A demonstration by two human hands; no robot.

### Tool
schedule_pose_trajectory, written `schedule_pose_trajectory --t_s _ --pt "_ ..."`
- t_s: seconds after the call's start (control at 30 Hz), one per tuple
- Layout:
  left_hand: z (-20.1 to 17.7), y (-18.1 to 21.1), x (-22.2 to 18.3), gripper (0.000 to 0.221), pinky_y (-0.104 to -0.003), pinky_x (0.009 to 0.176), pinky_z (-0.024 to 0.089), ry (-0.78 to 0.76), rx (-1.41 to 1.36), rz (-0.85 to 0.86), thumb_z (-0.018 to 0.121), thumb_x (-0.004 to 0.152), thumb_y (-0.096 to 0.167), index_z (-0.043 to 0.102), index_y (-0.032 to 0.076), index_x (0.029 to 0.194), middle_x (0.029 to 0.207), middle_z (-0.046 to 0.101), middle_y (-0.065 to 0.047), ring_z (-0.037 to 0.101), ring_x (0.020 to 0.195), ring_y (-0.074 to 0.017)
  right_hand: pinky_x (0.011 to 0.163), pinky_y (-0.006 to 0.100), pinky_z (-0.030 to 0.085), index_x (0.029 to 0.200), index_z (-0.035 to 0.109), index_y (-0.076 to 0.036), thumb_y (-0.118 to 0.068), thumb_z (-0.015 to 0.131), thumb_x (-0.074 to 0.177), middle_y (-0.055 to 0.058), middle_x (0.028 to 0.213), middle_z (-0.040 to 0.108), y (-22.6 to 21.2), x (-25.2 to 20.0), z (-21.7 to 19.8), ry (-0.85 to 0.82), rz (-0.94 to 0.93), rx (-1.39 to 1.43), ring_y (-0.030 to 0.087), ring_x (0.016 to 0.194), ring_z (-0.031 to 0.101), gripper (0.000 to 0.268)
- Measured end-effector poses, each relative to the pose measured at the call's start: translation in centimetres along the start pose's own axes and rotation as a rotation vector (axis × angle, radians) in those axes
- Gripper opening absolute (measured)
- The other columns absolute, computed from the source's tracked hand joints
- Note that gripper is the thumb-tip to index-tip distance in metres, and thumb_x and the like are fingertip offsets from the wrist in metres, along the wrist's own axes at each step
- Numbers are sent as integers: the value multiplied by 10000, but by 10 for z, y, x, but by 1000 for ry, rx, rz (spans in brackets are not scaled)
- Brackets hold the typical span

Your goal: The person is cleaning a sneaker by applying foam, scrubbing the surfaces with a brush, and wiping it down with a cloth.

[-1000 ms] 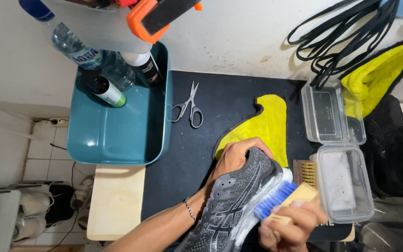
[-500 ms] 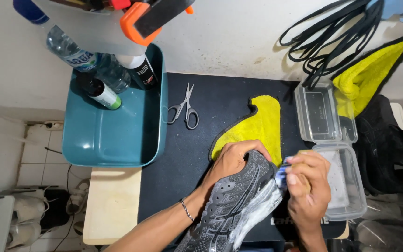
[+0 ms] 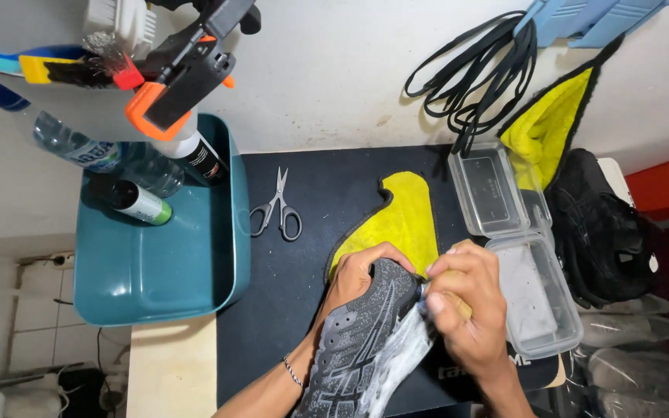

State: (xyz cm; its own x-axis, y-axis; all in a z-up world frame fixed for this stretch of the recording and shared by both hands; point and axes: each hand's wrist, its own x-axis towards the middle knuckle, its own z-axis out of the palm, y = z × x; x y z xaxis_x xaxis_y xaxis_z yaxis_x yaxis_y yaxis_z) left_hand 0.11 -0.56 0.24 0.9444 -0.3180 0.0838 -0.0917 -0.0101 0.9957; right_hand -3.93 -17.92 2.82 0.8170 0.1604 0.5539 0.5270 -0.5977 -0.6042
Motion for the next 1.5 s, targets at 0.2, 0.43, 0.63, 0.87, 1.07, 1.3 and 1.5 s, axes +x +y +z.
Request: schedule_pose_trajectory --t_s 0.2,0.43,0.63,0.87,1.07,1.3,1.5 --pt "3 -5 6 207 -272 730 547 -38 9 -39 585 856 50 754 158 906 884 784 21 733 791 -120 957 567 384 751 677 -179 -320 607 892 10 951 680 -16 -5 -2 -57 -299 -49 266 970 539 212" --pt "11 1 2 147 -272 636 482 -25 21 -41 628 881 84 756 155 889 816 752 32 640 680 -87 911 393 415 836 609 -75 -246 519 996 55 886 616 -21 13 -9 -3 46 -23 259 972 531 251" --pt "14 -1 9 223 -296 742 566 -22 14 -41 578 801 63 765 149 887 891 795 -2 746 812 -147 929 517 378 750 670 -186 -324 619 882 -38 819 663 -14 -3 -9 0 -303 62 219 897 515 197" --pt "19 -13 12 126 -254 772 544 -21 19 22 696 843 83 769 171 895 899 801 23 748 837 -116 914 411 384 746 630 -135 -332 568 930 25 845 618 -23 10 -10 122 98 15 214 925 548 277" --pt "22 -17 12 107 -333 814 601 -32 -23 -46 724 849 117 780 166 926 935 815 -35 792 892 -195 881 543 388 790 656 -196 -313 639 912 -33 843 640 -35 -12 -5 77 -222 -86 176 907 569 170" --pt "25 -11 9 146 -267 763 561 -12 20 -2 727 806 56 775 152 906 910 809 -4 772 857 -138 851 456 370 712 615 -135 -337 537 910 51 820 620 -33 4 -12 205 -84 -222 253 926 520 294" --pt "21 -19 13 183 -329 844 592 -38 -29 -67 673 812 39 786 133 921 929 807 -48 776 908 -200 874 531 381 747 639 -211 -321 646 914 -21 744 658 -32 -16 -9 132 -314 -38 203 689 630 200"
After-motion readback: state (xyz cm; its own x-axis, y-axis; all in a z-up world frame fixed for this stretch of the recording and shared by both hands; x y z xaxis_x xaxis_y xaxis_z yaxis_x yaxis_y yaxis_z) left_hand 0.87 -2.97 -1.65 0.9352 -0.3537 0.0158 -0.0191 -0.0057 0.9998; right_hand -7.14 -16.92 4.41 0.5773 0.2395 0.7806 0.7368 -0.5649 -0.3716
